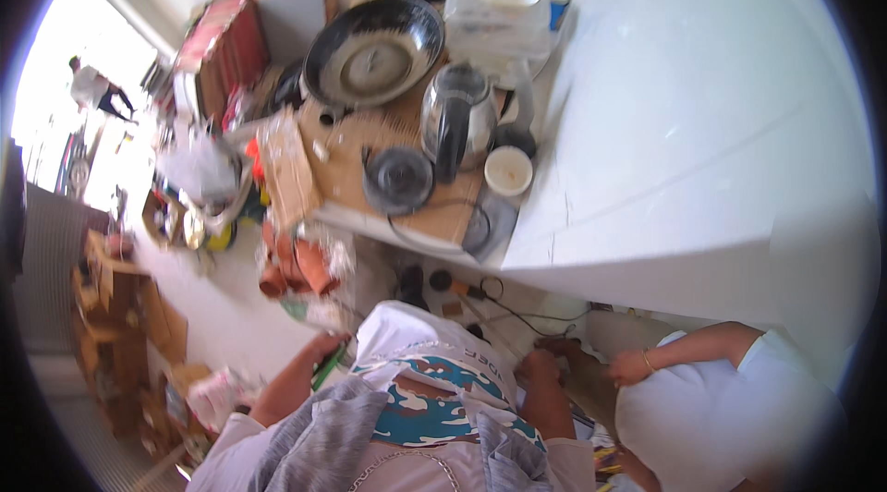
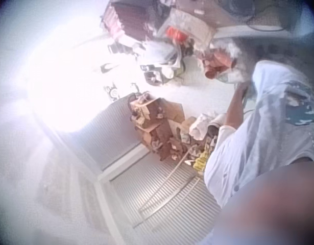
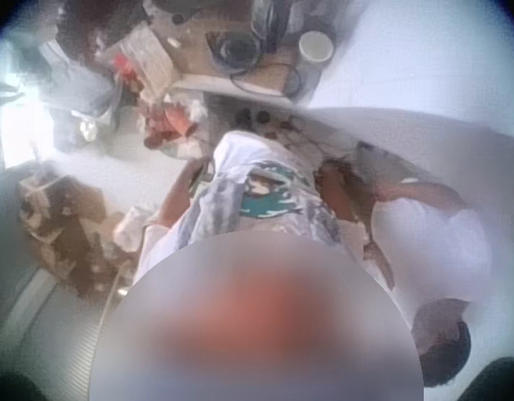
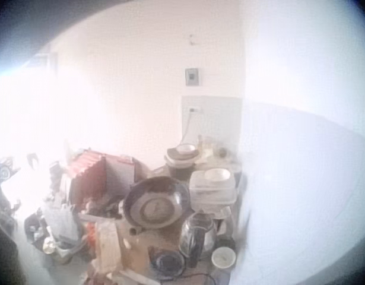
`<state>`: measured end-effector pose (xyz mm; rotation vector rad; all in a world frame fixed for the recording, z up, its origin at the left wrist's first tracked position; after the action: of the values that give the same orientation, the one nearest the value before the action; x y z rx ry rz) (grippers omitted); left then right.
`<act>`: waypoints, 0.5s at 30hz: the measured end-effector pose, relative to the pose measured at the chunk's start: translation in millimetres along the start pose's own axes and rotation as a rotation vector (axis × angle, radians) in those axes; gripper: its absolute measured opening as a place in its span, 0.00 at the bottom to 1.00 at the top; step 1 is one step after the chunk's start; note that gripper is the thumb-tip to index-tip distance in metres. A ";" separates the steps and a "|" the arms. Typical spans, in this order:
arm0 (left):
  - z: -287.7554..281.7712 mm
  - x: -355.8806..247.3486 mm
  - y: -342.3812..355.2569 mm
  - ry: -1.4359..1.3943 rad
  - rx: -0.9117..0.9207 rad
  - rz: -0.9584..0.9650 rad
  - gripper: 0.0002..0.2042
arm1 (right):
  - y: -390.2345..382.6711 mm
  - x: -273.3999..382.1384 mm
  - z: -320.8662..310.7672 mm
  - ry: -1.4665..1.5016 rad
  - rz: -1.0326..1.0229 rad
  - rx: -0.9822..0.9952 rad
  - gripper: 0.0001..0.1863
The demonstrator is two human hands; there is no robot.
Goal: The person retrieves a pipe cutter and a small white fitting from a cluttered workshop, then moves into a bathroom. They squat and sit on the floor to cut a pipe and attach the fitting to a valve near the toilet.
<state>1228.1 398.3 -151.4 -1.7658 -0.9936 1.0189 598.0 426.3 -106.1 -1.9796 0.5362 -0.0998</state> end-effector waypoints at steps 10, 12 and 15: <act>-100.9 -134.7 67.9 0.490 0.140 0.242 0.28 | -1.0 54.2 -17.1 0.224 0.421 0.091 0.21; -108.9 -157.2 83.5 0.532 0.153 0.257 0.27 | -11.7 58.6 -27.9 0.257 0.560 0.044 0.20; -116.6 -194.3 98.4 0.577 0.166 0.291 0.27 | -28.8 78.4 -49.8 0.162 0.558 -0.055 0.20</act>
<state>1286.8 158.5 -159.4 -1.9346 -0.2919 0.6683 662.7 362.9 -70.8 -1.8141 1.1862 0.1044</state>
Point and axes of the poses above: each hand's wrist, its own y-axis towards the middle knuckle, its own z-axis out of the palm, x = y × z, the point moved 10 cm from there along y, towards the middle knuckle, and after that the axes turned 4 degrees about -y, right-handed, at the moved point
